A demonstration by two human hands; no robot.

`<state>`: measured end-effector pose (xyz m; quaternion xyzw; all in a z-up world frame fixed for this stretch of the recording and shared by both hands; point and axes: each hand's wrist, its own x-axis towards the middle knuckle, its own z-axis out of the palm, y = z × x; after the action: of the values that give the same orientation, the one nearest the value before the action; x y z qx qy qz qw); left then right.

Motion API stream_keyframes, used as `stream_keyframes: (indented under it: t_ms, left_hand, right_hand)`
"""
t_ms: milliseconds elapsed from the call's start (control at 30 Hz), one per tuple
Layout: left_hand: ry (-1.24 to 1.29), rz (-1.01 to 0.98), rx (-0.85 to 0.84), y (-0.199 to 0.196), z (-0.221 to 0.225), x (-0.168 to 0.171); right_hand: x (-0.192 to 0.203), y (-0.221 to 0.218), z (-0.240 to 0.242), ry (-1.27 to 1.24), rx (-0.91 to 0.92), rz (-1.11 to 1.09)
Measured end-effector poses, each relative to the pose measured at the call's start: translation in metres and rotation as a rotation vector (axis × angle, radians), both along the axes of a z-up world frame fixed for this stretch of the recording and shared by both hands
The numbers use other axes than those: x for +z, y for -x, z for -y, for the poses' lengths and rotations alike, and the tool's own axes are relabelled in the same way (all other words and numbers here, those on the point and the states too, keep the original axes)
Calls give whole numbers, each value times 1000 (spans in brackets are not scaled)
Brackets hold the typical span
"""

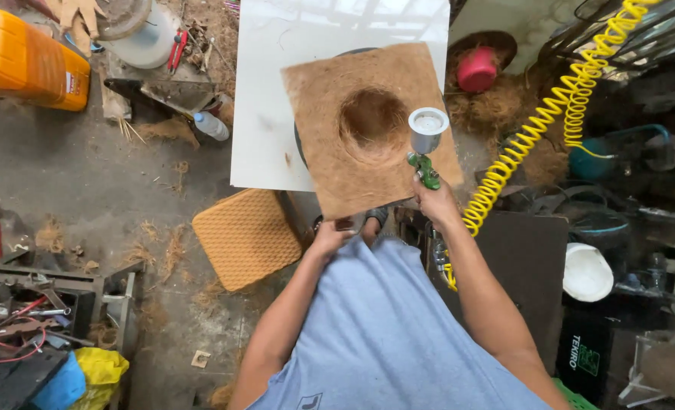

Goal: The person applies a spray adhesive to a fibrous hat mold, uses a heat gun to dry it, and then manually presses and shapes the fibers.

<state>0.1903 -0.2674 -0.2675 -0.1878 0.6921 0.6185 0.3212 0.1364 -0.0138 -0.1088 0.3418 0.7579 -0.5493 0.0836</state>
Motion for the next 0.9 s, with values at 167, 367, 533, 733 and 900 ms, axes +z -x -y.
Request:
stream_keyframes:
  t_ms: [167, 367, 533, 733, 900]
  left_hand:
    - [-207, 149, 590, 22, 47, -5]
    - [-321, -1, 585, 95, 27, -2]
    - [-190, -106, 571, 112, -18, -6]
    - [-21, -267, 497, 89, -46, 31]
    - [121, -308, 428, 84, -53, 43]
  right_hand:
    - [0, -12, -8, -159, 57, 75]
    - [-17, -23, -9, -190, 9, 71]
    - [-4, -25, -1, -113, -62, 48]
    - [23, -28, -1, -96, -100, 46]
    - [14, -19, -10, -109, -140, 23]
